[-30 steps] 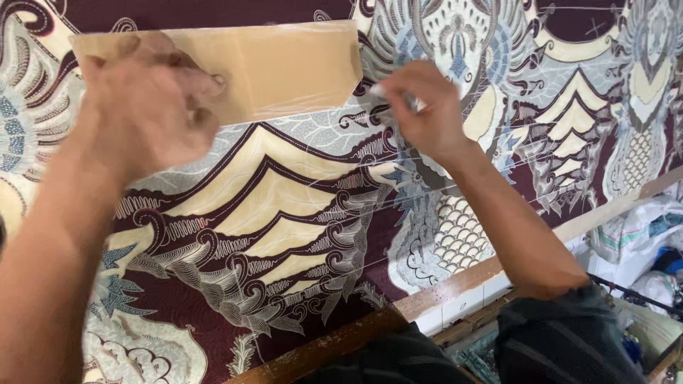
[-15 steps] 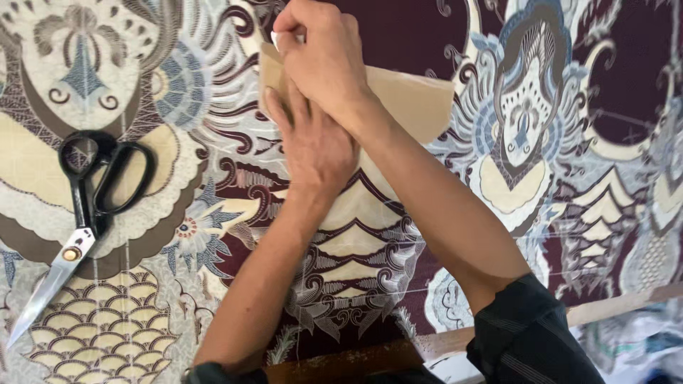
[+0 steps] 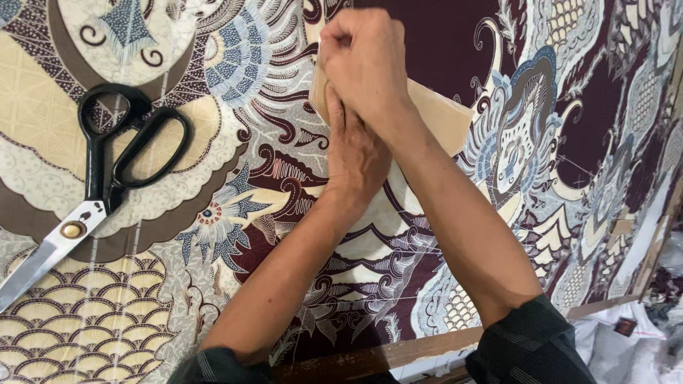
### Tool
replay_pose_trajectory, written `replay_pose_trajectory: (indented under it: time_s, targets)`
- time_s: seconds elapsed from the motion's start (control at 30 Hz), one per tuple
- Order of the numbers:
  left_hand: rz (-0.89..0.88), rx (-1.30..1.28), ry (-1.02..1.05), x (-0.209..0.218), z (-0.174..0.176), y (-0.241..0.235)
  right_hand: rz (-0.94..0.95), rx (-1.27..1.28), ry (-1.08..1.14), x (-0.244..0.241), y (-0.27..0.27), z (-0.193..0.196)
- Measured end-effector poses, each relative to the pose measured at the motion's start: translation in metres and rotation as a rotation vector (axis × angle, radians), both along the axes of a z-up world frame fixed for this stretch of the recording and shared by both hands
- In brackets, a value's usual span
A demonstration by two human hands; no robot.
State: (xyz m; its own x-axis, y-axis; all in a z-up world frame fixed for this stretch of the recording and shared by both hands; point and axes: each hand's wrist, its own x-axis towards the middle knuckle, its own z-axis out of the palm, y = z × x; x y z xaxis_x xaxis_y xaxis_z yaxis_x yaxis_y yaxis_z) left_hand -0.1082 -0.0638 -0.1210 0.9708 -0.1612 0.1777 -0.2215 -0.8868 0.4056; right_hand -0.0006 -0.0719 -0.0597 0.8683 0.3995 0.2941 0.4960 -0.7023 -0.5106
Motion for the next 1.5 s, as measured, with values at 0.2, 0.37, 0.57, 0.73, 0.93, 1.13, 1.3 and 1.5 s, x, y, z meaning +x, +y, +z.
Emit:
replay_pose_trajectory:
  time_s: [0.2,0.37,0.57,0.73,0.93,1.13,1.3,1.5]
  targets:
    - [0.076,0.070,-0.002,-0.004,-0.001,0.003,0.023,-0.317,-0.173,-0.063,0.008,0.014]
    - [0.063,0.270,0.018,-0.032,0.023,0.008,0.033,0.026,0.348,-0.129,-0.032,0.048]
    - [-0.238,0.197,0.256,-0.129,0.066,-0.010,-0.419,0.572,0.636,-0.216,-0.123,0.077]
    - [-0.123,0.242,-0.044,-0.131,0.057,-0.031,-0.690,0.773,0.739,-0.315,-0.174,0.042]
    - [-0.291,0.041,0.143,-0.147,0.068,-0.034,-0.687,0.679,0.589,-0.405,-0.223,-0.004]
    - [-0.536,-0.427,0.190,-0.228,0.123,-0.049,-0.676,0.741,0.466,-0.440,-0.257,-0.007]
    - [-0.425,-0.512,0.187,-0.277,0.151,-0.094,-0.348,0.733,0.352,-0.448,-0.295,0.007]
    - [-0.205,-0.555,0.223,-0.334,0.135,-0.180,-0.175,0.539,0.139,-0.475,-0.388,0.008]
